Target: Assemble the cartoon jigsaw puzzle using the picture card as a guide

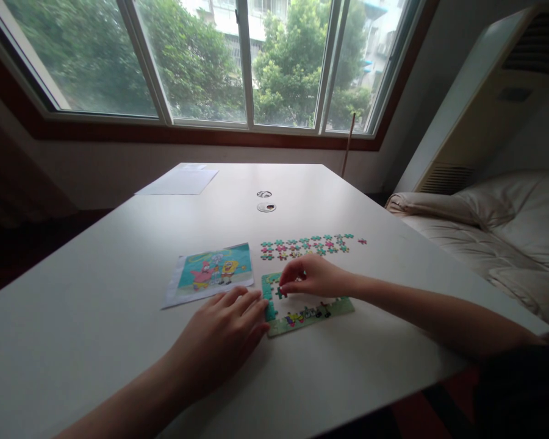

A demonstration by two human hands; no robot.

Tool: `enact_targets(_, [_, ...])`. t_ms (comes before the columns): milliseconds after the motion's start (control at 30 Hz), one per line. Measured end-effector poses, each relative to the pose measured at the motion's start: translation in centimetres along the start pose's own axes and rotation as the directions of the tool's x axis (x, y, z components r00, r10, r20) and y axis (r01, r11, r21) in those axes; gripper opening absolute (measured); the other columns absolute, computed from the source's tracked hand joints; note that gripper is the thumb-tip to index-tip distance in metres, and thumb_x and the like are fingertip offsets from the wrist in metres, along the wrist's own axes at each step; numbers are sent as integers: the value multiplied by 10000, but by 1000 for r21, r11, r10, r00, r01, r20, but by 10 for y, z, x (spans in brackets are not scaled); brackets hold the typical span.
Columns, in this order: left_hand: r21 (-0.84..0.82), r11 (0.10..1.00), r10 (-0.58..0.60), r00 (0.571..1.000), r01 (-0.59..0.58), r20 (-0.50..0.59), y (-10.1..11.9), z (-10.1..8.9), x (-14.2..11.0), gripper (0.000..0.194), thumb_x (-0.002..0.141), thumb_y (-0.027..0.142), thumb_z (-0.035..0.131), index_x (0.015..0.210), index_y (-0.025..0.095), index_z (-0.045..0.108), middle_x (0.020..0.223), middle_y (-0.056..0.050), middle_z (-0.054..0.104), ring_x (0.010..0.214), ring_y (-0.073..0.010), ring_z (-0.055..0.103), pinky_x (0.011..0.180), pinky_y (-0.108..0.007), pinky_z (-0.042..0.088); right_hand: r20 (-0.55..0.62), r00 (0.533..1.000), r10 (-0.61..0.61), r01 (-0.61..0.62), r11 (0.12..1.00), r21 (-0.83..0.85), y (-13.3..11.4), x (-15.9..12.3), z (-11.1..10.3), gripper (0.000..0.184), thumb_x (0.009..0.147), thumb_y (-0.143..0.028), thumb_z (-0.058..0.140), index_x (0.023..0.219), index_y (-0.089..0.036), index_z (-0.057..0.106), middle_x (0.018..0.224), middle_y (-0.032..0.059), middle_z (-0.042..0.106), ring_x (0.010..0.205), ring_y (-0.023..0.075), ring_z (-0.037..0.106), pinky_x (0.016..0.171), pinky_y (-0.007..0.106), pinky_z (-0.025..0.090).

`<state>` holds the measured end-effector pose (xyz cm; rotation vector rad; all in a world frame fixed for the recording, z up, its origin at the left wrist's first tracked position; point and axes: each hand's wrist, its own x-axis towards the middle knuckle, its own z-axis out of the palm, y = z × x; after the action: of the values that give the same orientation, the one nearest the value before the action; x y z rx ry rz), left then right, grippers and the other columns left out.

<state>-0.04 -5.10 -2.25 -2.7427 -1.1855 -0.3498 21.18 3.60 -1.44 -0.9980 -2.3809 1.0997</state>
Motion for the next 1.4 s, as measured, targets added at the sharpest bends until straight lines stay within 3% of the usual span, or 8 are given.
enact_targets(300, [-5,1000,-7,1000,7,15,1,-1,1,170,847,209,526,1005,173,577,1054,-82,623,980,-280,543,796,-456,487,68,998,16,-11,997,-78,-5,9,7,185,705,-258,629,828,-142,706,740,34,701,664,123,615,578,199,423])
enact_targets(600, [-12,1000,-8,1000,8,12,2,-2,3,176,844,202,514,1003,165,580,1027,-87,626,972,-281,548,789,-452,490,30,999,-17,24,970,-243,-12,11,8,140,689,-260,640,753,-154,705,660,8,670,604,101,577,533,186,376])
enact_targets(867, [-13,1000,-18,999,18,32,2,-3,2,165,841,202,526,993,166,578,1028,-86,623,977,-279,543,798,-451,486,-13,998,-55,51,971,-234,-6,7,11,145,711,-286,645,768,-159,686,641,-2,638,588,92,560,553,187,381])
enact_targets(1133, [-10,999,-30,999,30,15,2,-2,2,240,837,207,536,1071,166,570,1057,-83,626,969,-272,552,790,-436,491,-111,993,-45,10,957,-291,4,-15,-8,140,773,-265,594,819,-164,678,649,-2,636,561,80,532,570,191,377])
enact_targets(1400, [18,1000,-5,1000,4,11,-1,7,-1,317,852,218,530,1164,167,534,1150,-92,591,1014,-279,539,806,-437,486,50,966,-255,254,888,-384,5,-38,-2,248,869,-256,480,1024,-188,661,877,68,630,755,124,569,707,230,438])
